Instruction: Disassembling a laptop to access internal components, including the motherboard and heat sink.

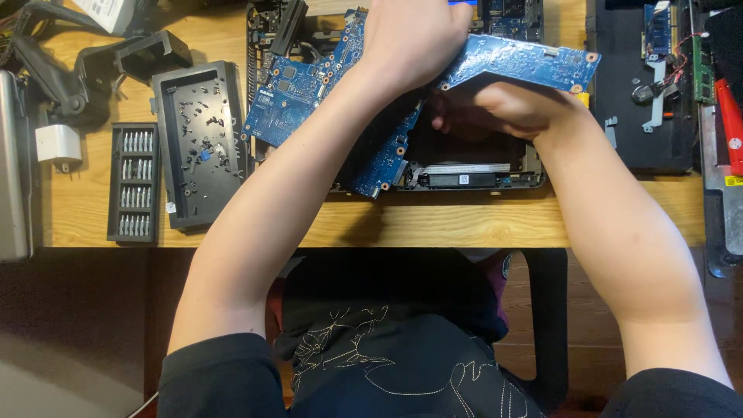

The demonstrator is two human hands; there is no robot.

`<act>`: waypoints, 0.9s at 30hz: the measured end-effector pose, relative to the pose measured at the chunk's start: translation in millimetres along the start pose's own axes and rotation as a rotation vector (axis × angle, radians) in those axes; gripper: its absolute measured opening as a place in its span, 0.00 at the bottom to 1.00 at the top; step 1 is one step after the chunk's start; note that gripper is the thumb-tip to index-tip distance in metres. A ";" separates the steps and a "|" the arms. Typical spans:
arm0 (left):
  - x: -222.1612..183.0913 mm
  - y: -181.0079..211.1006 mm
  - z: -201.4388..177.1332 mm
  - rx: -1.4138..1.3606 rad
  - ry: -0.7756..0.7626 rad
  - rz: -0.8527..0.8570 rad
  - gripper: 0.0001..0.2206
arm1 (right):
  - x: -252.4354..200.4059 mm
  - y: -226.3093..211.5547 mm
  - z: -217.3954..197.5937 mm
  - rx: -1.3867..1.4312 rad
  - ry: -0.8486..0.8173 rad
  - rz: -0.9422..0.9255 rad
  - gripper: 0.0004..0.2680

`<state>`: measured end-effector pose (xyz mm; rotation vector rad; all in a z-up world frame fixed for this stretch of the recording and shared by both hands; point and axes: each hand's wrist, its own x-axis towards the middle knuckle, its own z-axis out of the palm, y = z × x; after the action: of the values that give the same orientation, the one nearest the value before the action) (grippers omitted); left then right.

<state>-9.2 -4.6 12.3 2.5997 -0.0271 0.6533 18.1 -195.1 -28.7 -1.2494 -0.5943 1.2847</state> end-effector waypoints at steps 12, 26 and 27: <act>2.0 -4.0 1.1 0.058 0.033 0.013 0.15 | 0.0 1.6 0.8 0.085 0.121 0.073 0.10; 21.1 11.9 -31.9 0.131 -0.126 -0.157 0.19 | -6.0 -30.0 39.7 -0.347 0.301 -0.310 0.08; 21.1 13.2 -37.6 0.136 -0.117 -0.148 0.19 | -5.5 -32.4 45.0 -0.354 0.303 -0.323 0.08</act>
<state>-8.8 1.9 56.9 2.7354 0.1769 0.4648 -11.2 -178.7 15.7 -1.5300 -0.7866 0.7230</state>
